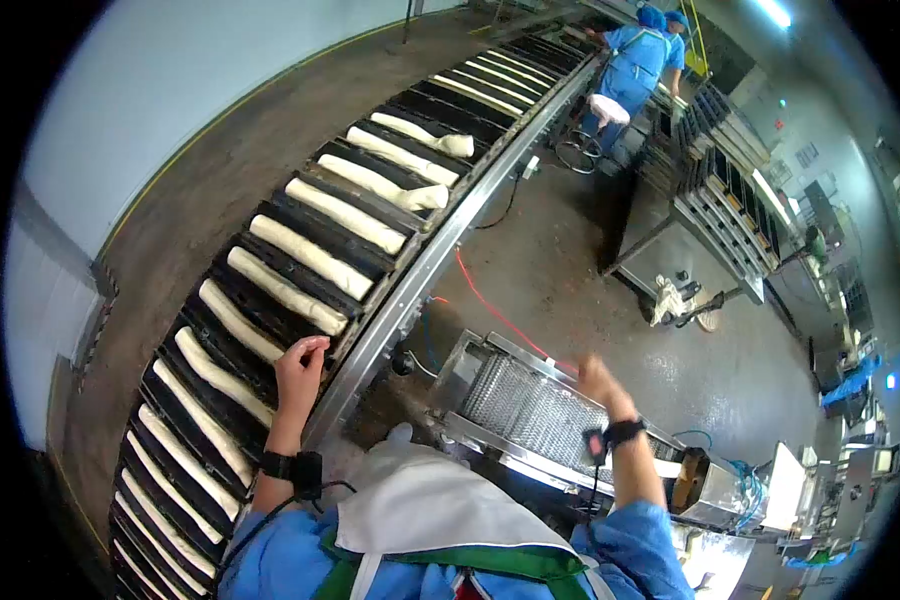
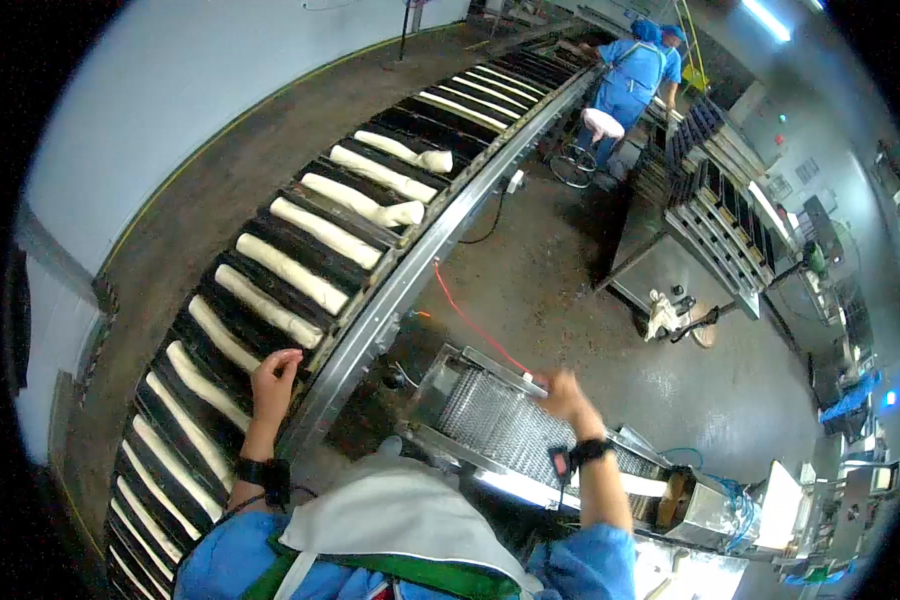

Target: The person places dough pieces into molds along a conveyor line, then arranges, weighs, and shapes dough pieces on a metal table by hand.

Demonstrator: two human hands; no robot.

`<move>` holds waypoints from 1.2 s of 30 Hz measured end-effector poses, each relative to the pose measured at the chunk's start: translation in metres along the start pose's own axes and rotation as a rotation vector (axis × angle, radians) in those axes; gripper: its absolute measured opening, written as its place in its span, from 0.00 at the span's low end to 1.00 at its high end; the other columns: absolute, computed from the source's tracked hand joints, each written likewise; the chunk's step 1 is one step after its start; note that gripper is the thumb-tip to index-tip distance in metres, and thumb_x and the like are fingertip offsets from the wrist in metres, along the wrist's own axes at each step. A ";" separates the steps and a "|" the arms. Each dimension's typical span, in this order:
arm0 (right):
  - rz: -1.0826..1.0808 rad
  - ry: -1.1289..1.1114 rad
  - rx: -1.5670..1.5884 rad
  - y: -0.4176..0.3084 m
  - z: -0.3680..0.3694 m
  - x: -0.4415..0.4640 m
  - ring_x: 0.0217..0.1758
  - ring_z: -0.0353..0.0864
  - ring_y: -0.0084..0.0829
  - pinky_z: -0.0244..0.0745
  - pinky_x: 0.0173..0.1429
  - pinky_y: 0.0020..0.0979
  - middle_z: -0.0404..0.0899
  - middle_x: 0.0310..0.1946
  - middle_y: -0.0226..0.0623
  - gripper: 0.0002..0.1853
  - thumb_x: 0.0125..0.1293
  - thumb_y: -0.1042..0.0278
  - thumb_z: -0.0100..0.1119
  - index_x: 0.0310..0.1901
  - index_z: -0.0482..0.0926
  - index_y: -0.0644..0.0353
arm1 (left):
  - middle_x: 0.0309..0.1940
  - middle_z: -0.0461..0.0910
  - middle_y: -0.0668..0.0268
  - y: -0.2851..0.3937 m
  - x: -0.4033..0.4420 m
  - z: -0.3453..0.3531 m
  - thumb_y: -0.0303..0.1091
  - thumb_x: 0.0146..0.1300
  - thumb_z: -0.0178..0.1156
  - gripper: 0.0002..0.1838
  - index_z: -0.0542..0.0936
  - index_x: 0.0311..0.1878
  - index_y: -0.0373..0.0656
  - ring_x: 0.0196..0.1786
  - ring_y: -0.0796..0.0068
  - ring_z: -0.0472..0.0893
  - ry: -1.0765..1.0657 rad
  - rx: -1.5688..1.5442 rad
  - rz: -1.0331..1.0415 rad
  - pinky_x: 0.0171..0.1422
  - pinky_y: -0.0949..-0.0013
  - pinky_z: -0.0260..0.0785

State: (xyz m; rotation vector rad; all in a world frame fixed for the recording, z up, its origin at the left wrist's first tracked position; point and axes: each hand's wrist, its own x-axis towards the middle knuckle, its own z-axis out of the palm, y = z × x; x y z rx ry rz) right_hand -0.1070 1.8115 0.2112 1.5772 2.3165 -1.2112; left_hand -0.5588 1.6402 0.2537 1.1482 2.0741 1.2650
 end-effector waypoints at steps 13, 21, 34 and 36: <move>0.352 0.400 -0.548 0.102 0.076 -0.075 0.47 0.73 0.45 0.71 0.48 0.46 0.75 0.39 0.45 0.12 0.51 0.64 0.58 0.36 0.77 0.60 | 0.35 0.82 0.63 0.039 0.037 0.079 0.22 0.60 0.55 0.06 0.79 0.39 0.33 0.39 0.77 0.80 -0.183 0.005 0.232 0.45 0.74 0.71; -0.105 0.955 0.669 0.019 -0.176 0.000 0.31 0.78 0.25 0.74 0.36 0.26 0.78 0.29 0.33 0.20 0.49 0.67 0.67 0.42 0.75 0.66 | 0.34 0.82 0.63 0.037 0.050 0.068 0.21 0.60 0.54 0.08 0.79 0.41 0.34 0.38 0.78 0.80 -0.052 0.049 -0.003 0.45 0.76 0.71; -0.563 0.510 1.252 -0.038 -0.218 0.098 0.64 0.65 0.39 0.61 0.67 0.37 0.64 0.61 0.48 0.34 0.59 0.66 0.62 0.65 0.58 0.65 | 0.40 0.80 0.65 0.039 0.135 0.150 0.21 0.58 0.56 0.11 0.78 0.45 0.37 0.44 0.76 0.78 -0.108 -0.038 0.097 0.49 0.74 0.68; -0.280 0.549 0.990 0.015 -0.180 0.072 0.65 0.64 0.36 0.61 0.66 0.35 0.64 0.63 0.44 0.31 0.59 0.66 0.61 0.63 0.63 0.66 | 0.45 0.78 0.65 0.039 0.161 0.168 0.22 0.55 0.58 0.14 0.77 0.47 0.38 0.49 0.74 0.76 -0.098 -0.118 0.113 0.53 0.71 0.66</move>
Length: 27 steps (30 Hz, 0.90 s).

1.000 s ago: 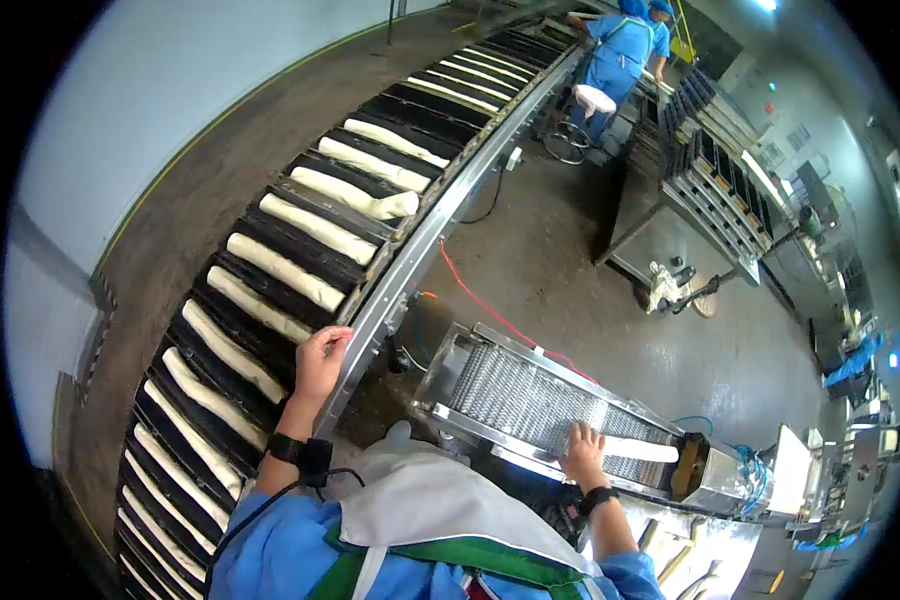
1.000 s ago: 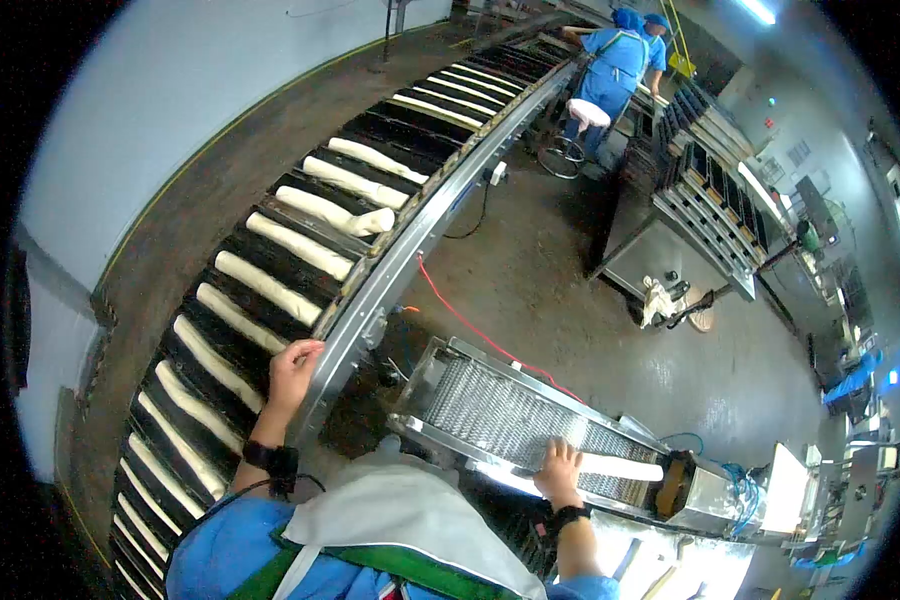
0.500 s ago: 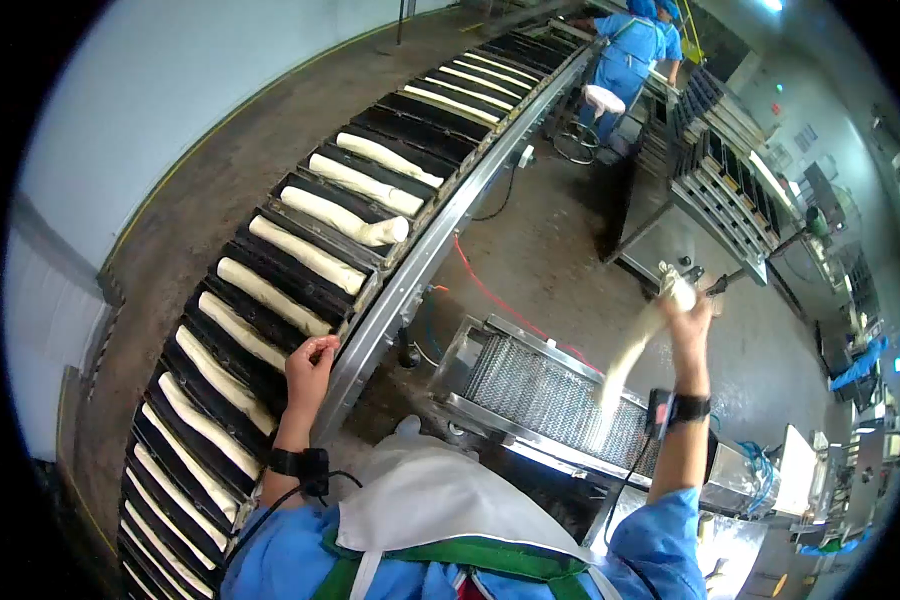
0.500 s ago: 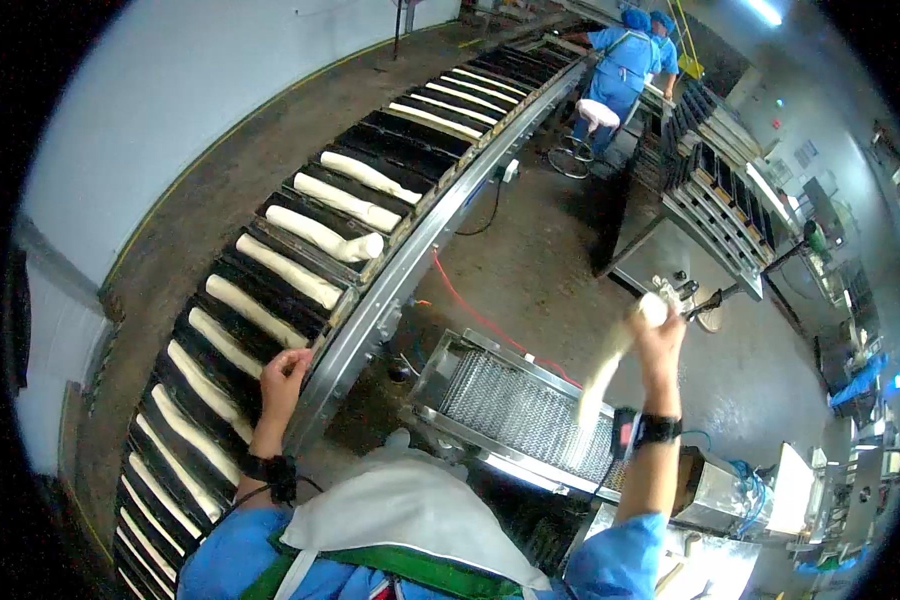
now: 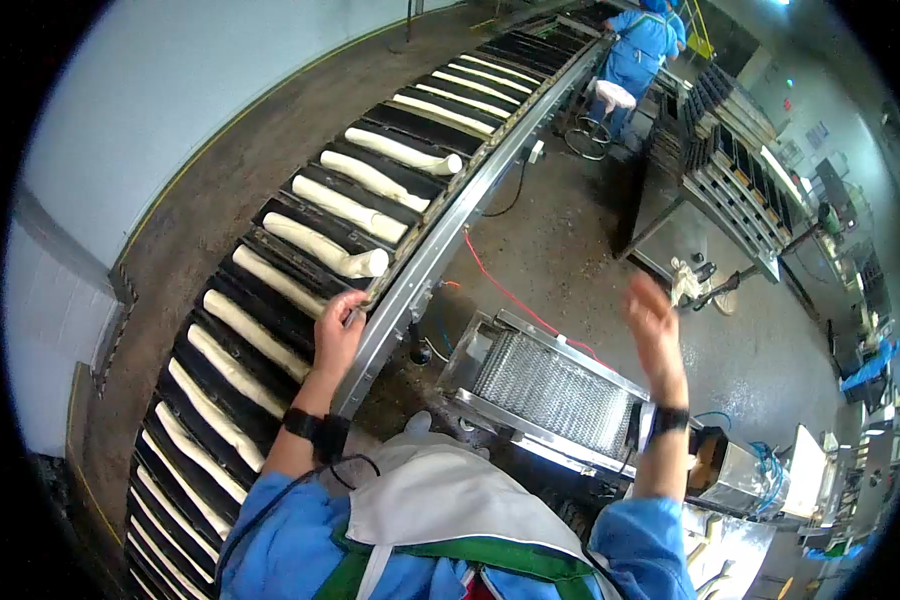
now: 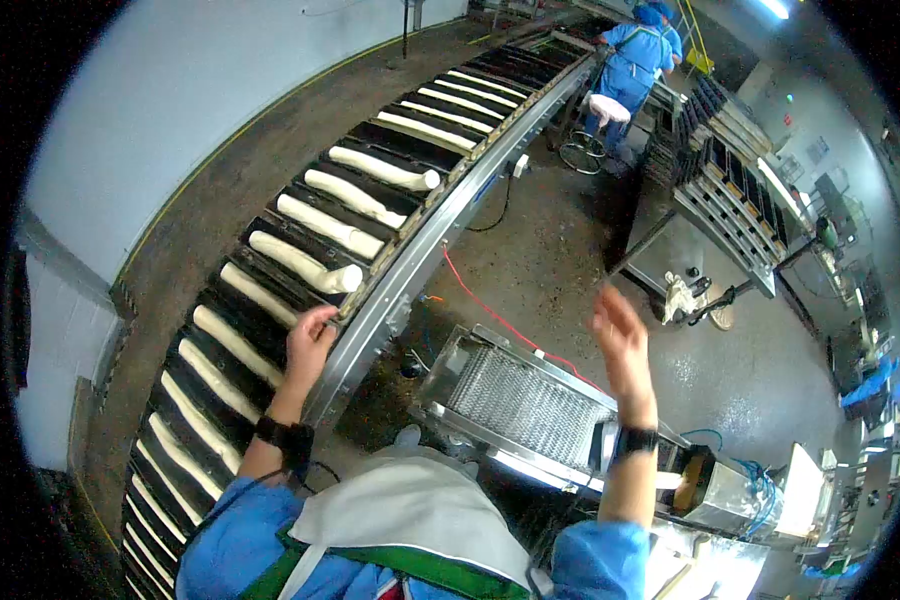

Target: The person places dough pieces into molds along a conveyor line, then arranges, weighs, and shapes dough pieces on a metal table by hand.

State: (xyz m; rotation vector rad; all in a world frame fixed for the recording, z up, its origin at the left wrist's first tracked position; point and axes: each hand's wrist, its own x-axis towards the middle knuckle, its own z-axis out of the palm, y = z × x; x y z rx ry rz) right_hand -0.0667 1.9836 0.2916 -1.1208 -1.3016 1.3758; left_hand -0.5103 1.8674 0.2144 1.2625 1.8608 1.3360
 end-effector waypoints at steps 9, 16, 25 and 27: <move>1.045 0.704 -1.117 0.188 -0.201 -0.442 0.54 0.70 0.49 0.65 0.59 0.39 0.73 0.46 0.60 0.35 0.53 0.56 0.57 0.53 0.64 0.80 | 0.64 0.57 0.52 0.005 0.108 0.022 0.37 0.54 0.65 0.44 0.50 0.68 0.34 0.62 0.53 0.64 0.089 -0.215 -0.769 0.61 0.58 0.60; 1.329 1.121 -1.630 0.200 -0.170 -0.568 0.54 0.69 0.48 0.68 0.53 0.45 0.69 0.50 0.52 0.40 0.50 0.49 0.61 0.61 0.59 0.62 | 0.50 0.74 0.55 0.016 0.100 0.003 0.12 0.41 0.63 0.28 0.73 0.50 0.38 0.51 0.56 0.75 -0.136 0.767 -0.260 0.54 0.60 0.71; 1.453 1.338 -1.367 0.119 -0.202 -0.451 0.39 0.80 0.42 0.72 0.42 0.40 0.78 0.39 0.51 0.30 0.42 0.56 0.67 0.42 0.73 0.72 | 0.17 0.64 0.67 0.009 0.122 0.009 0.21 0.60 0.50 0.28 0.61 0.65 0.41 0.17 0.76 0.55 0.395 0.490 -0.689 0.23 0.69 0.53; 1.402 1.121 -0.502 0.094 -0.203 -0.428 0.39 0.78 0.41 0.73 0.44 0.38 0.77 0.39 0.48 0.33 0.45 0.54 0.66 0.48 0.70 0.71 | 0.20 0.67 0.67 0.005 0.130 0.003 0.21 0.59 0.50 0.28 0.62 0.64 0.41 0.19 0.75 0.59 0.417 0.446 -0.672 0.24 0.69 0.55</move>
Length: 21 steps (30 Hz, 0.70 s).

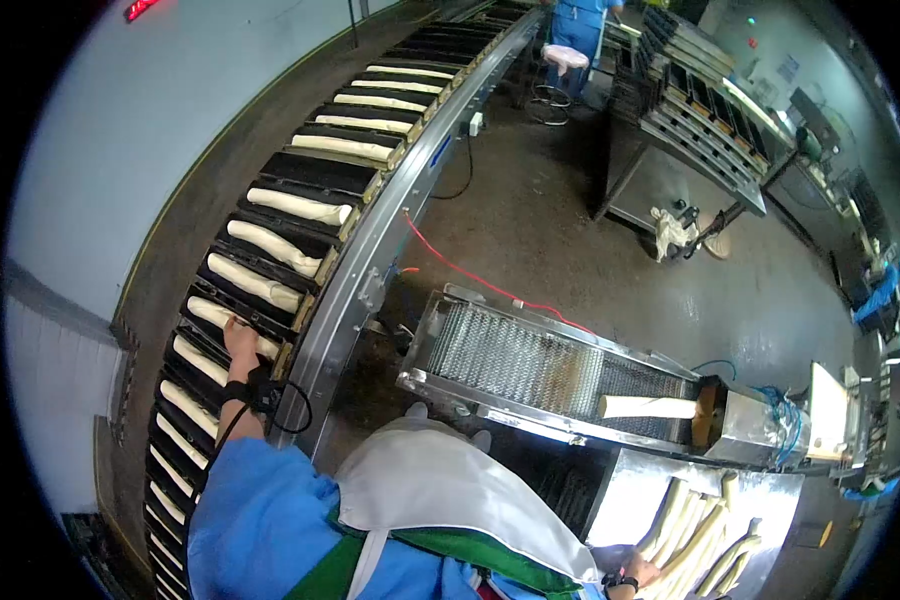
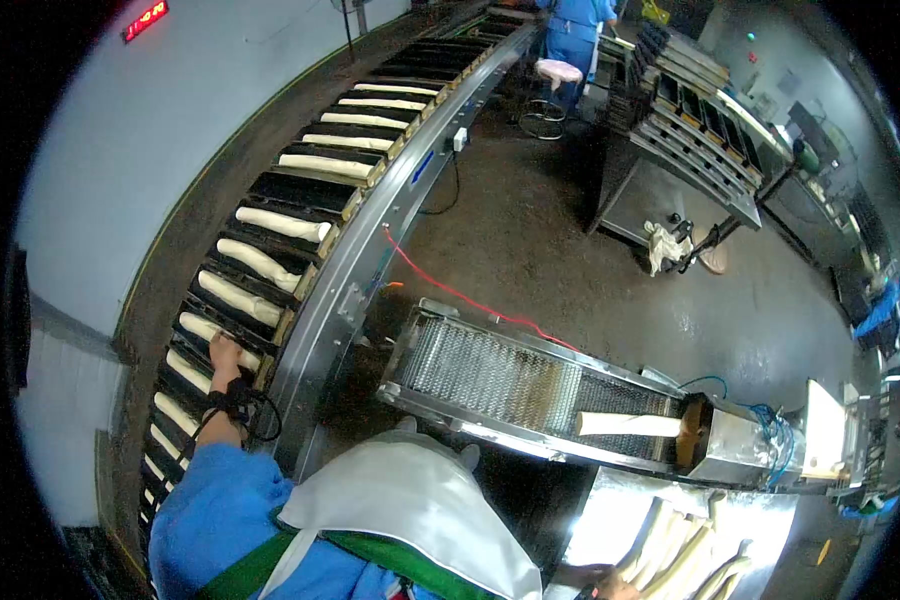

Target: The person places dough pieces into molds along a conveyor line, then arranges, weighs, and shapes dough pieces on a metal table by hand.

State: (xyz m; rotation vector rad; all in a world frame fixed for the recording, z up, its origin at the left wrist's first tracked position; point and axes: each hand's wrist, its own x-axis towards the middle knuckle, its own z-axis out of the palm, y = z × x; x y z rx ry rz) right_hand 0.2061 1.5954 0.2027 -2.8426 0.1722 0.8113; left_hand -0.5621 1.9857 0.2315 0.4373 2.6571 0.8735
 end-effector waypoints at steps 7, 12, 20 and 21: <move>-0.409 -0.547 0.437 -0.152 0.047 -0.092 0.31 0.76 0.38 0.74 0.38 0.35 0.75 0.34 0.44 0.26 0.50 0.58 0.62 0.46 0.70 0.68 | 0.52 0.72 0.58 0.017 0.028 0.007 0.19 0.53 0.53 0.26 0.69 0.59 0.36 0.50 0.68 0.72 0.040 -0.352 0.254 0.52 0.72 0.64; -0.600 -1.071 0.581 -0.304 0.060 -0.165 0.26 0.74 0.35 0.75 0.34 0.32 0.73 0.31 0.41 0.22 0.53 0.60 0.59 0.45 0.70 0.66 | 0.59 0.68 0.60 0.083 0.027 0.042 0.26 0.57 0.53 0.26 0.67 0.62 0.37 0.58 0.68 0.69 -0.205 -0.438 0.367 0.57 0.69 0.63; -0.451 -1.898 0.316 -0.521 0.149 -0.397 0.28 0.75 0.29 0.71 0.25 0.23 0.76 0.36 0.46 0.18 0.61 0.66 0.54 0.49 0.69 0.68 | 0.48 0.73 0.64 0.154 -0.002 0.131 0.32 0.61 0.56 0.16 0.69 0.52 0.47 0.55 0.66 0.70 -0.787 -0.998 -0.053 0.60 0.59 0.63; -0.447 -1.977 0.349 -0.535 0.179 -0.415 0.30 0.75 0.28 0.72 0.27 0.24 0.76 0.38 0.45 0.18 0.62 0.70 0.51 0.51 0.68 0.68 | 0.51 0.71 0.61 0.169 -0.012 0.130 0.33 0.63 0.54 0.12 0.68 0.49 0.47 0.56 0.64 0.70 -0.841 -1.002 -0.081 0.63 0.56 0.62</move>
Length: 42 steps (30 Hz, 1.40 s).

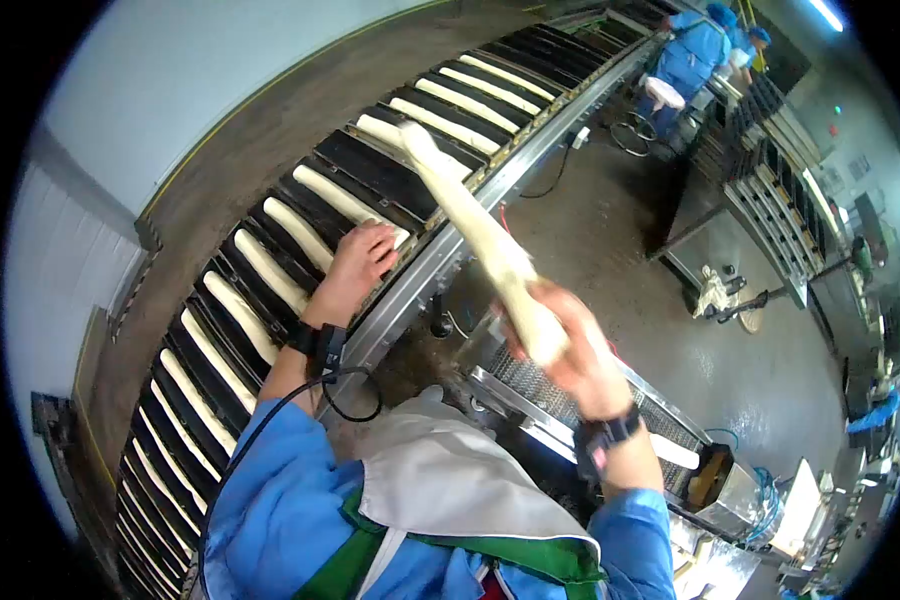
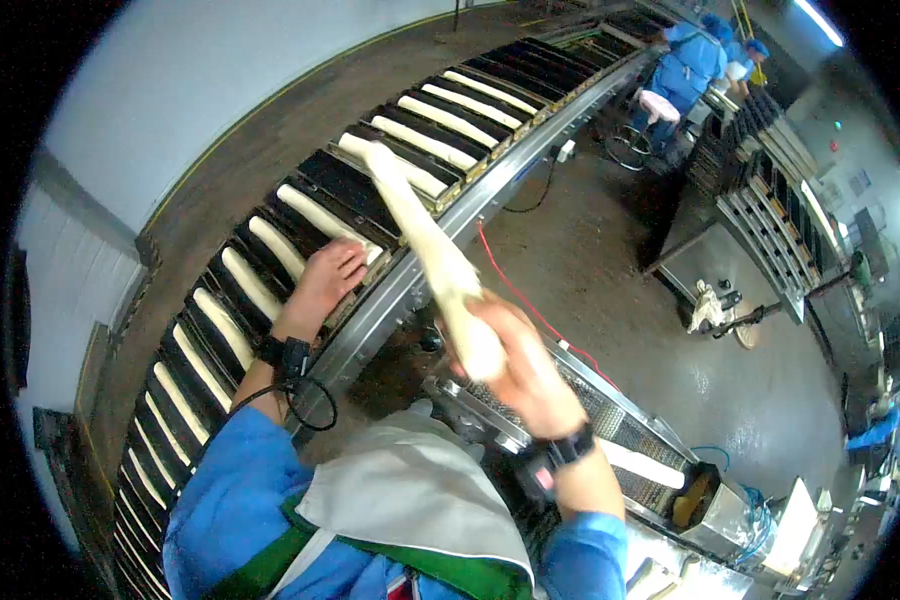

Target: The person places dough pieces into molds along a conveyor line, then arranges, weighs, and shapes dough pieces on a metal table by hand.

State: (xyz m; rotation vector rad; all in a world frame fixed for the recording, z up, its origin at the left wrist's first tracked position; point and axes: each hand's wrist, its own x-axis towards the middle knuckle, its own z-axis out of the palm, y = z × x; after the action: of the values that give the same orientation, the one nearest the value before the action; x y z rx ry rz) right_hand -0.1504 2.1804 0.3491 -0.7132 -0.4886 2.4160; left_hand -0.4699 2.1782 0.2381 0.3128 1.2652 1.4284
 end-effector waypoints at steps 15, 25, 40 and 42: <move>0.280 0.681 -1.912 0.056 -0.285 0.044 0.68 0.55 0.45 0.57 0.65 0.55 0.55 0.65 0.46 0.37 0.51 0.66 0.59 0.65 0.58 0.59 | 0.70 0.36 0.47 -0.002 0.141 0.026 0.37 0.64 0.54 0.37 0.47 0.70 0.37 0.70 0.48 0.50 0.165 -0.178 -0.012 0.69 0.57 0.56; -0.089 0.748 -2.002 0.032 -0.296 0.041 0.53 0.68 0.45 0.57 0.64 0.45 0.70 0.46 0.45 0.31 0.36 0.64 0.67 0.46 0.71 0.61 | 0.70 0.48 0.58 0.043 0.151 0.098 0.36 0.56 0.59 0.43 0.47 0.71 0.42 0.72 0.57 0.47 0.314 0.138 0.300 0.70 0.60 0.46; -1.284 1.189 0.484 -0.004 -0.291 -0.195 0.47 0.76 0.35 0.71 0.57 0.35 0.77 0.41 0.43 0.14 0.52 0.79 0.63 0.42 0.75 0.64 | 0.48 0.77 0.66 -0.127 0.124 0.192 0.29 0.59 0.57 0.20 0.72 0.56 0.42 0.48 0.80 0.75 -0.418 0.599 -0.215 0.48 0.76 0.66; -1.479 1.319 0.710 0.059 -0.333 -0.262 0.47 0.75 0.34 0.71 0.56 0.35 0.77 0.42 0.41 0.12 0.55 0.77 0.61 0.43 0.76 0.66 | 0.51 0.76 0.64 -0.142 0.116 0.196 0.28 0.59 0.57 0.22 0.71 0.58 0.42 0.50 0.78 0.75 -0.453 0.597 -0.295 0.51 0.74 0.66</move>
State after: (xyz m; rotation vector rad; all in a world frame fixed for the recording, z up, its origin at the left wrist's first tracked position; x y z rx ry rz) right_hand 0.2026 2.0344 0.1561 -0.8975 0.3472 0.3816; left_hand -0.2782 2.3420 0.1469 0.7700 1.2661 0.6536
